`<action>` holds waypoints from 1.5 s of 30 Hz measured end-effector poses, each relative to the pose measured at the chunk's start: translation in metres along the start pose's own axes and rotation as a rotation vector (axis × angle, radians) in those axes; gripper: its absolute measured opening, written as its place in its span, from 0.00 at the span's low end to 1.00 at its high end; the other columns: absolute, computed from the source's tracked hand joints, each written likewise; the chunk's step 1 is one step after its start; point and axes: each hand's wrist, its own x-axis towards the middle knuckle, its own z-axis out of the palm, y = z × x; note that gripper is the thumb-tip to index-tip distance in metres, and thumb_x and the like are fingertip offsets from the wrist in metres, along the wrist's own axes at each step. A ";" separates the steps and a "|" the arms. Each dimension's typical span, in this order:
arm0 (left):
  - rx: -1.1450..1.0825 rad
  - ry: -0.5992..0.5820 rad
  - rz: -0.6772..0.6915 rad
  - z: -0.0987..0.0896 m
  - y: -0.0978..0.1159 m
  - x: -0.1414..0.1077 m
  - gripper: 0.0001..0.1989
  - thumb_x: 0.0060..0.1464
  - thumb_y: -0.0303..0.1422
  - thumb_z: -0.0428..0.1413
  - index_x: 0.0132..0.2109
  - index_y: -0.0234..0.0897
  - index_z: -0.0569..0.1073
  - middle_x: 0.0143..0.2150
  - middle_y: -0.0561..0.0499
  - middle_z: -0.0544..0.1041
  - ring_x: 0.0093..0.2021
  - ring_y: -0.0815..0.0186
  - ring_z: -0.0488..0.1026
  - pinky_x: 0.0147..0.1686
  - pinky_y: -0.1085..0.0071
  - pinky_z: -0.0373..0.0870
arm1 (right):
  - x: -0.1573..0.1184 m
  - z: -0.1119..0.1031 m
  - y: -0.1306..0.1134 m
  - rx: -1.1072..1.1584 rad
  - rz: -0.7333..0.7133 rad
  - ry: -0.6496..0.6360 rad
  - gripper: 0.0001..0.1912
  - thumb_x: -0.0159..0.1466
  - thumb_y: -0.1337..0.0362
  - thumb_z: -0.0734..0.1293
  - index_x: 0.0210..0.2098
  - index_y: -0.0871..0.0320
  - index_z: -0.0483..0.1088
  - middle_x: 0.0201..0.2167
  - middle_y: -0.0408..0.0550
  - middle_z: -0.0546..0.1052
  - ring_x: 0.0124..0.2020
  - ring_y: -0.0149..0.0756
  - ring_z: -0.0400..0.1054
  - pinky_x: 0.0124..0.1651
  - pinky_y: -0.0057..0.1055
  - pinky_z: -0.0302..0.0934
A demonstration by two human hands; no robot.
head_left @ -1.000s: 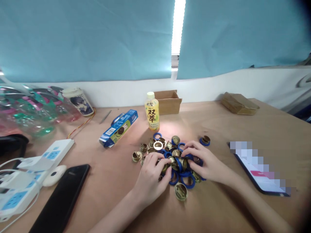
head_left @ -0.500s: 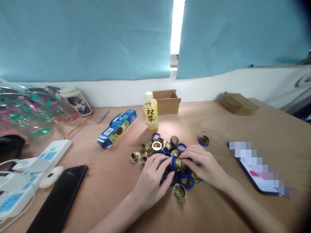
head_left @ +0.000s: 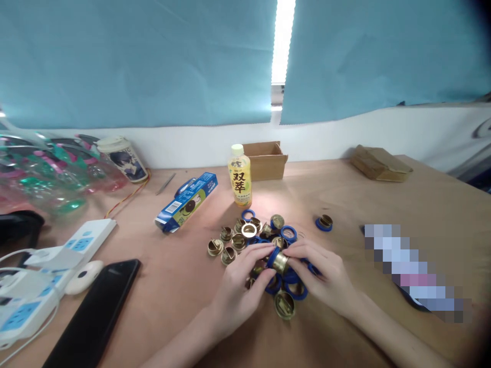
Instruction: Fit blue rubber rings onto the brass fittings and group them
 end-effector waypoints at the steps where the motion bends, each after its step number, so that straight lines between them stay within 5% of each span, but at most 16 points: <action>1: -0.083 -0.011 -0.061 0.000 0.003 0.001 0.17 0.61 0.25 0.54 0.56 0.39 0.72 0.56 0.42 0.76 0.54 0.56 0.75 0.47 0.63 0.78 | 0.000 0.000 -0.001 0.000 0.001 0.000 0.09 0.67 0.74 0.64 0.44 0.55 0.70 0.35 0.49 0.79 0.35 0.36 0.75 0.37 0.31 0.70; 5: -0.385 -0.002 -0.303 0.002 0.009 0.005 0.12 0.63 0.30 0.54 0.52 0.38 0.74 0.47 0.44 0.81 0.43 0.59 0.80 0.41 0.66 0.79 | 0.000 0.000 -0.004 -0.010 0.008 0.013 0.09 0.67 0.74 0.63 0.43 0.55 0.69 0.33 0.48 0.79 0.33 0.36 0.75 0.35 0.31 0.70; 9: -0.463 0.075 -0.408 0.002 0.010 0.009 0.09 0.61 0.34 0.57 0.46 0.37 0.75 0.38 0.47 0.82 0.33 0.64 0.78 0.34 0.70 0.78 | -0.001 0.000 -0.006 -0.024 -0.007 0.009 0.09 0.67 0.73 0.63 0.44 0.55 0.69 0.34 0.48 0.79 0.34 0.36 0.76 0.36 0.30 0.70; 18: -0.558 0.248 -0.495 -0.004 0.006 0.014 0.12 0.59 0.36 0.60 0.48 0.37 0.73 0.40 0.46 0.82 0.33 0.65 0.80 0.35 0.71 0.79 | -0.005 -0.002 -0.006 -0.047 0.014 0.149 0.12 0.65 0.75 0.64 0.44 0.55 0.70 0.34 0.48 0.79 0.35 0.36 0.76 0.35 0.28 0.70; 23: -0.768 0.172 -0.547 -0.008 0.003 0.017 0.18 0.56 0.37 0.63 0.50 0.38 0.70 0.38 0.49 0.79 0.27 0.68 0.80 0.26 0.75 0.77 | -0.007 -0.003 -0.001 -0.085 0.083 0.177 0.10 0.66 0.74 0.64 0.45 0.56 0.70 0.36 0.48 0.79 0.36 0.37 0.76 0.38 0.30 0.70; 28: -0.867 0.094 -0.533 -0.008 0.002 0.014 0.13 0.57 0.35 0.63 0.47 0.37 0.75 0.33 0.52 0.77 0.26 0.70 0.80 0.26 0.79 0.75 | -0.004 0.000 -0.006 -0.044 0.058 0.139 0.11 0.66 0.74 0.61 0.44 0.55 0.69 0.34 0.47 0.78 0.33 0.35 0.75 0.35 0.28 0.70; 36: -0.870 -0.040 -0.556 -0.008 0.006 0.013 0.17 0.54 0.34 0.65 0.51 0.37 0.76 0.41 0.47 0.81 0.31 0.66 0.82 0.32 0.74 0.78 | 0.000 0.003 -0.012 -0.037 0.018 0.106 0.11 0.66 0.76 0.61 0.43 0.56 0.68 0.32 0.46 0.77 0.32 0.34 0.75 0.34 0.26 0.70; 41: -0.807 -0.059 -0.633 -0.003 0.007 0.010 0.24 0.48 0.28 0.68 0.53 0.37 0.73 0.26 0.53 0.81 0.28 0.69 0.79 0.32 0.76 0.75 | -0.001 0.004 -0.012 -0.017 -0.009 0.076 0.12 0.66 0.77 0.61 0.44 0.56 0.69 0.34 0.47 0.78 0.35 0.33 0.75 0.38 0.25 0.70; 45: -0.789 -0.082 -0.632 -0.002 0.007 0.009 0.22 0.48 0.28 0.67 0.51 0.36 0.75 0.26 0.52 0.82 0.27 0.68 0.79 0.30 0.74 0.74 | -0.004 0.006 -0.012 -0.015 -0.011 0.065 0.13 0.66 0.77 0.62 0.45 0.57 0.69 0.35 0.48 0.78 0.36 0.33 0.75 0.40 0.25 0.69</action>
